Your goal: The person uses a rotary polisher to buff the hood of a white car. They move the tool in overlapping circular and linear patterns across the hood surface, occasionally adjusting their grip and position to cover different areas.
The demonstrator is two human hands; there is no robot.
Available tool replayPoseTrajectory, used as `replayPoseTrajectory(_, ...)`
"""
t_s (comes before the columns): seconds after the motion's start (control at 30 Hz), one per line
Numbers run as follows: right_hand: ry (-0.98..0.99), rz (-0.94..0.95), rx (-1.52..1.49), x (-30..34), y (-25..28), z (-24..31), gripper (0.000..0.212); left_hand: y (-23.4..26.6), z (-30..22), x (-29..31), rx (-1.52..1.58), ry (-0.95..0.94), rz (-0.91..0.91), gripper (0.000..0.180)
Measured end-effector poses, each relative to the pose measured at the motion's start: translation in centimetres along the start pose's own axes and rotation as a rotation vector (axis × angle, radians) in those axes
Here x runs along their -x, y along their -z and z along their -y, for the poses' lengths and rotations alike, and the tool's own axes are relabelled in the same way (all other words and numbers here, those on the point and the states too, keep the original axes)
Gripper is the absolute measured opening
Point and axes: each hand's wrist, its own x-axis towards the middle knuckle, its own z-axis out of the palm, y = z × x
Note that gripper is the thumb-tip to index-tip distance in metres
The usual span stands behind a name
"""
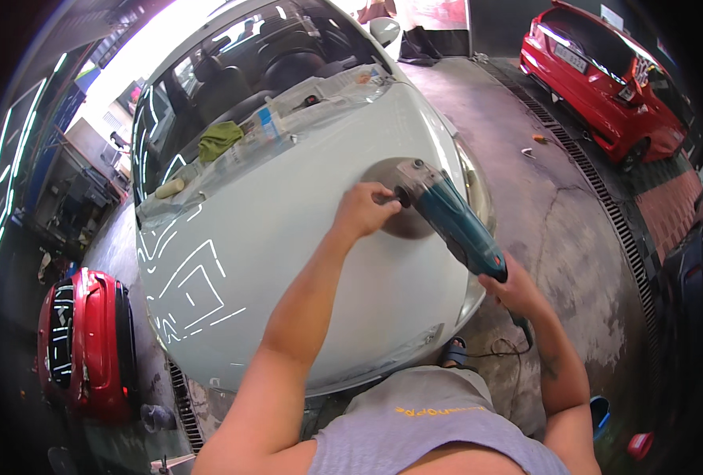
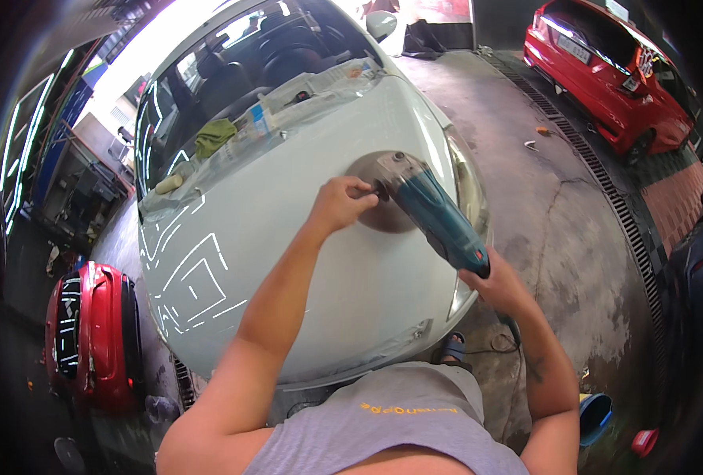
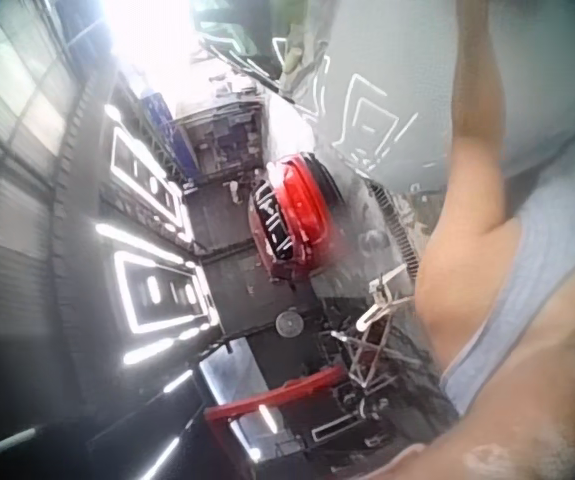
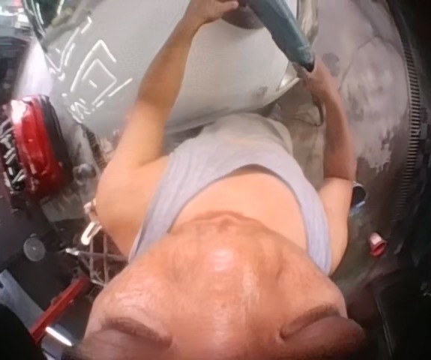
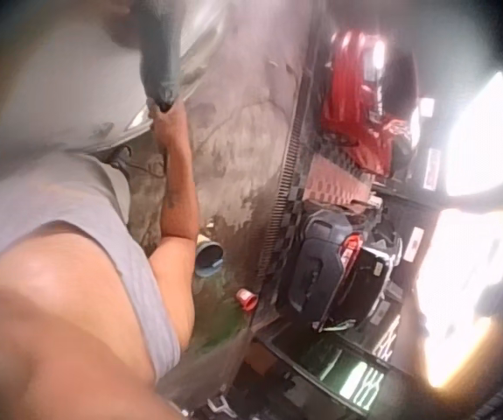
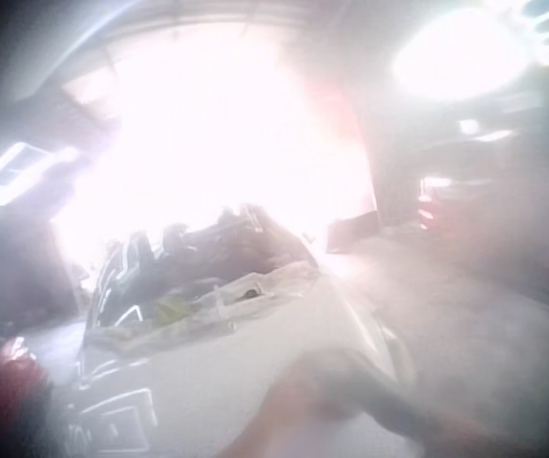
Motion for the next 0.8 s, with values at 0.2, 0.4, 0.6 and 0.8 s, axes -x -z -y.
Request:
replayPoseTrajectory(0.2,0.015,0.0,0.051,2.0,-5.6,-2.0,0.059,3.2,1.4,7.5,-0.038,0.099,-0.024,0.042)
replayPoseTrajectory(0.4,0.106,-0.003,0.125,6.2,-12.4,-3.2,0.069,6.7,1.8,15.3,-0.091,0.236,0.001,0.043)
replayPoseTrajectory(0.6,0.121,0.113,0.173,8.4,-17.1,-2.6,0.079,8.9,5.8,22.9,-0.094,0.225,-0.122,0.04)
replayPoseTrajectory(0.8,0.169,0.336,0.331,7.7,-21.7,-0.2,0.086,11.5,12.8,31.9,0.118,0.376,-0.297,0.036)
